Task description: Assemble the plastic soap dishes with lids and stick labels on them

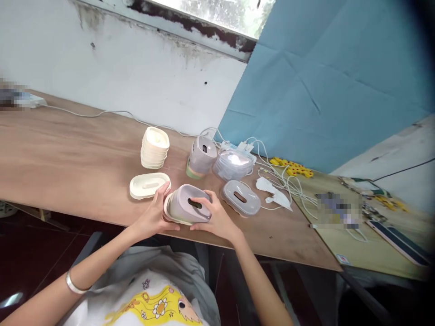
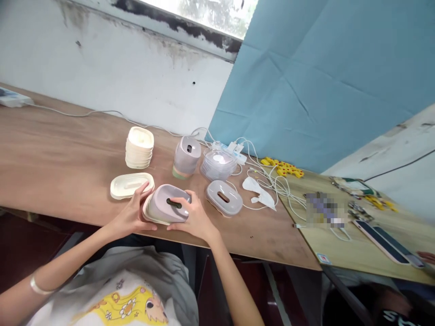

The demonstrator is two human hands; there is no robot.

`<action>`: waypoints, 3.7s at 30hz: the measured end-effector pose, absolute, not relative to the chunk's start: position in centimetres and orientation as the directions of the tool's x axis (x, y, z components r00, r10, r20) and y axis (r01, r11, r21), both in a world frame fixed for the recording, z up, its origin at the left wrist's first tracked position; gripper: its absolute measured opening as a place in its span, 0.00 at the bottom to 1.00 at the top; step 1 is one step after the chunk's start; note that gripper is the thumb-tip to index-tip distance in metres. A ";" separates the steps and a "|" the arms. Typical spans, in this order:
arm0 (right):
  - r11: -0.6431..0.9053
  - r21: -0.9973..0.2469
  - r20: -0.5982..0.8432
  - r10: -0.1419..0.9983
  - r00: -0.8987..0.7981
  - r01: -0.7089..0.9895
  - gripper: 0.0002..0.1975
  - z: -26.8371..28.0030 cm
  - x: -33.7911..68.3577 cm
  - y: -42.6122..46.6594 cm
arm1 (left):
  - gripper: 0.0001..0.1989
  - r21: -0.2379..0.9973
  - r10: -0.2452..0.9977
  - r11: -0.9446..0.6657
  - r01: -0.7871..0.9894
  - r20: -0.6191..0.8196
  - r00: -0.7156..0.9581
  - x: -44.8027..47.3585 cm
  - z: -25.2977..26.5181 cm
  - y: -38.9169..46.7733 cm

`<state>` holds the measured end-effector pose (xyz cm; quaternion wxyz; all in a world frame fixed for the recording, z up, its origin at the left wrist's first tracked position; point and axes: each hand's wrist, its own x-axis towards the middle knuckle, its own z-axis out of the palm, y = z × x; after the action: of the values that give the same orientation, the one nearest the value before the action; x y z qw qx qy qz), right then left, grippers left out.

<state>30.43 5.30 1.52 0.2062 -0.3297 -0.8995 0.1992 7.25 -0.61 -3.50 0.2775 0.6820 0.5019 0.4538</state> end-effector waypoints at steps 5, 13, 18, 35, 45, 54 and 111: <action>0.805 -0.323 0.238 0.578 -0.780 0.498 0.31 1.4 27.8 5.0 | 0.55 0.861 0.949 -0.312 0.400 0.297 0.101 5.9 -3.2 -1.0; 0.703 -0.667 0.398 0.616 -0.680 0.247 0.25 2.0 28.2 7.0 | 0.56 0.820 0.960 -0.278 0.500 0.256 0.114 4.8 -2.5 -1.2; 0.783 -0.598 0.393 0.475 -0.787 0.174 0.30 4.2 22.7 10.8 | 0.46 0.769 0.927 -0.371 0.520 0.276 0.253 4.1 -2.0 -1.7; 0.823 -0.409 0.104 0.472 -0.875 0.395 0.30 1.1 26.1 11.6 | 0.47 0.777 0.867 -0.438 0.452 0.232 0.440 1.4 -1.2 -2.8; 0.675 -0.245 0.211 0.738 -0.641 0.696 0.38 -1.1 34.6 3.6 | 0.50 0.629 0.958 -0.073 0.774 0.261 -0.122 -7.0 -2.0 -2.2; 0.542 0.105 0.521 0.684 -0.511 0.834 0.21 7.3 35.3 15.8 | 0.46 0.513 0.974 -0.094 0.853 0.225 -0.028 -6.2 -2.2 -2.2; 0.465 -0.332 0.669 0.729 -0.142 0.821 0.22 3.9 38.5 22.6 | 0.34 0.553 0.960 -0.101 0.827 0.274 -0.065 -3.9 -2.8 -2.2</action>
<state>38.49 22.57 3.90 0.4056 -0.5143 -0.7535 -0.0565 -3.88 -2.18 -2.85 0.1074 0.6751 0.6617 0.3079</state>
